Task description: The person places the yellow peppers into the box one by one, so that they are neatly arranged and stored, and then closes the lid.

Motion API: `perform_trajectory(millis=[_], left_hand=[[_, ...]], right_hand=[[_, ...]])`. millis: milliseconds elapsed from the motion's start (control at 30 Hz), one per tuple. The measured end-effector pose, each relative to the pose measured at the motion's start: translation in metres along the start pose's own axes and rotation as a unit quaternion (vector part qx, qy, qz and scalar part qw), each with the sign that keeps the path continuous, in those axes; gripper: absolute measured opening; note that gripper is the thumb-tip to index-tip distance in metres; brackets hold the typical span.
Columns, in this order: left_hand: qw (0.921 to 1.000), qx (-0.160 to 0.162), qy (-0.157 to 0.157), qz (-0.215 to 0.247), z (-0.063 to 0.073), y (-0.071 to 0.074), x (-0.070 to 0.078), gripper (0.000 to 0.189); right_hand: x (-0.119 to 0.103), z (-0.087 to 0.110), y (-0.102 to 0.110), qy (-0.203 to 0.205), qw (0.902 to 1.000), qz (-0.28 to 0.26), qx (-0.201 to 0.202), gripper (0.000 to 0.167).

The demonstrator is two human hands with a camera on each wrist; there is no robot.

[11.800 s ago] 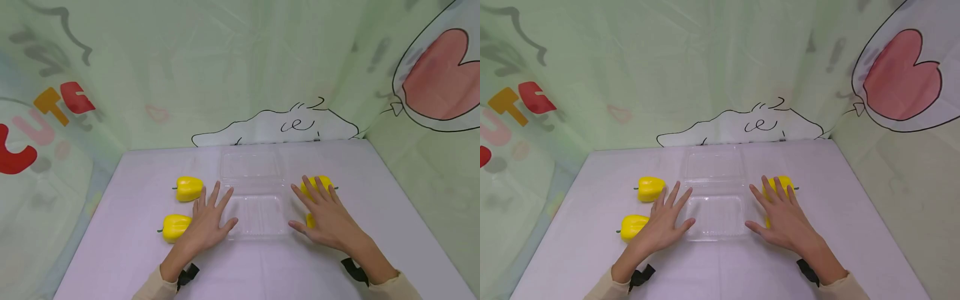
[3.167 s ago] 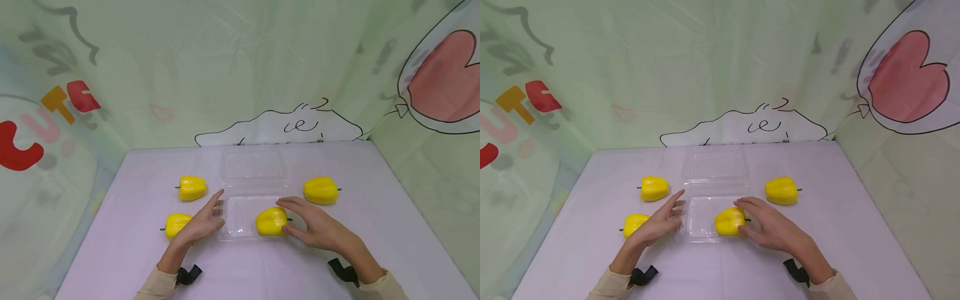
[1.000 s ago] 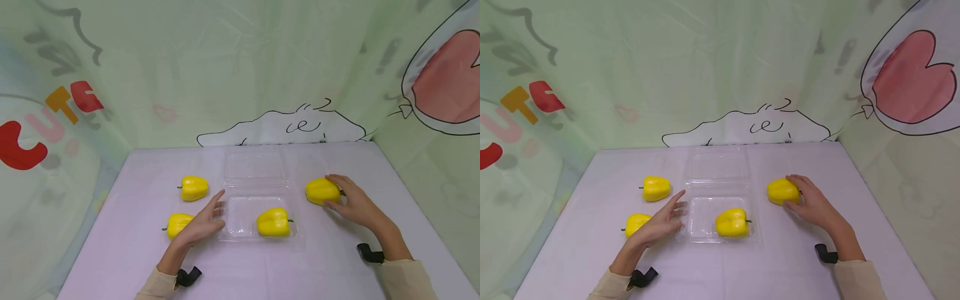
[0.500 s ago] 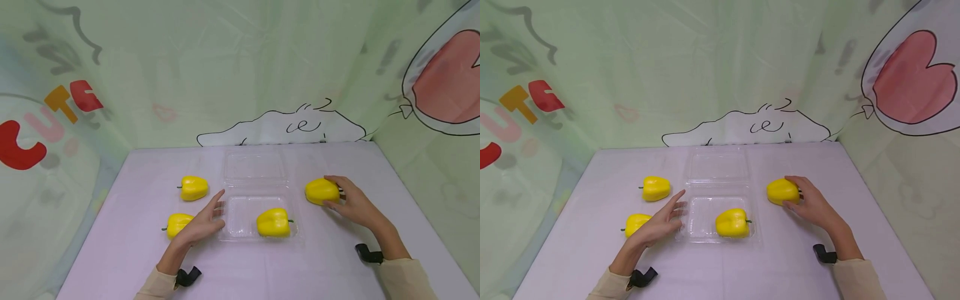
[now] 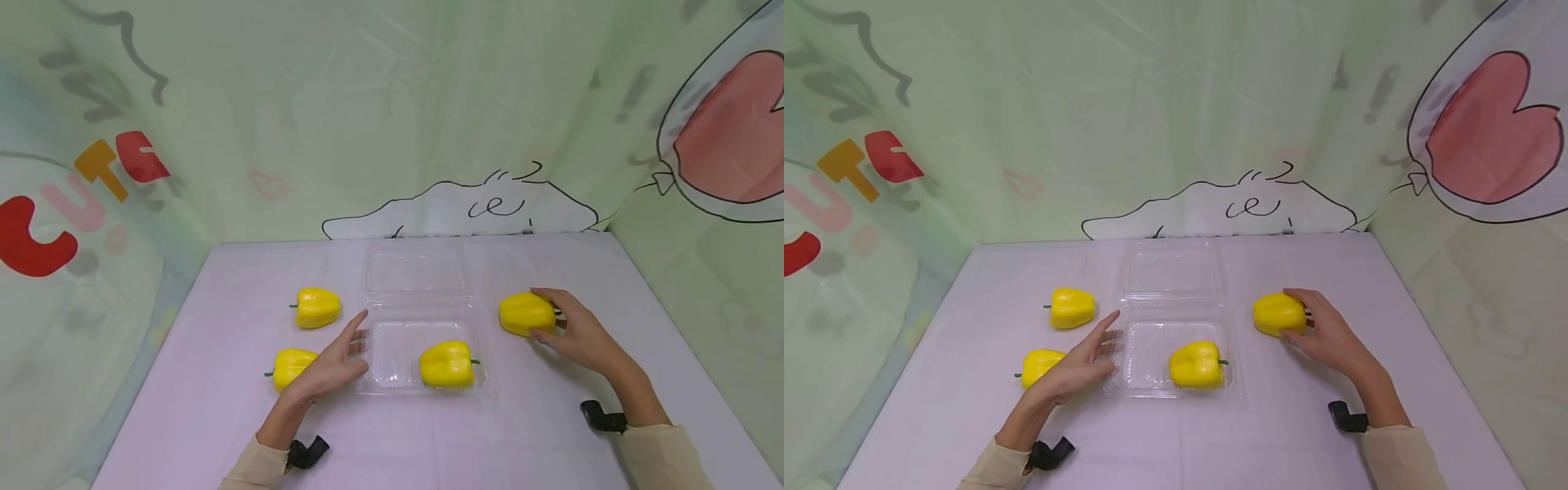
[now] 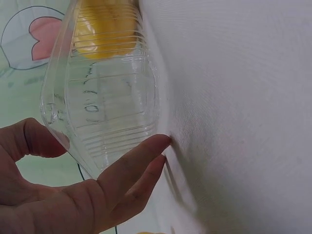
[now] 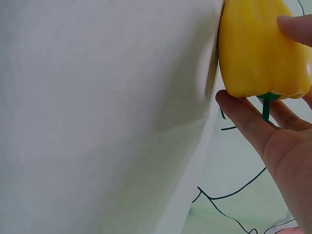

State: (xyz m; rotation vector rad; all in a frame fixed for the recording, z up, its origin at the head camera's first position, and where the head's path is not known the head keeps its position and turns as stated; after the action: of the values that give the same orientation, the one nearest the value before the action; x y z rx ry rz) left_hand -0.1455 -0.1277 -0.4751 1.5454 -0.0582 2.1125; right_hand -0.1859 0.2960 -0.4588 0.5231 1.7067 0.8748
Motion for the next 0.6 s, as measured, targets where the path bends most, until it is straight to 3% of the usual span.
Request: perform_trajectory(millis=[600], left_hand=[[0.9999, -0.006, -0.009, 0.011, 0.0005, 0.001, -0.0021, 0.099]], right_hand=[[-0.0014, 0.0013, 0.0013, 0.002, 0.9999, -0.006, 0.01, 0.079]])
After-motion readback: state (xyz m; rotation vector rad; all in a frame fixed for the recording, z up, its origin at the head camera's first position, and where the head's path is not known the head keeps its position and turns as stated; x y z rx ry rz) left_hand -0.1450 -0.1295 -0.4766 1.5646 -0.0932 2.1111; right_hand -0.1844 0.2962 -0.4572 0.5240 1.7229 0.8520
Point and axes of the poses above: each hand's wrist, its own z-axis away from the middle knuckle, its own y-axis out of the back of the hand, x = y × z, the point moved 4 cm from there along -z, towards the middle knuckle, and after that the axes turned 1 degree about -z, right-handed, at the moved point
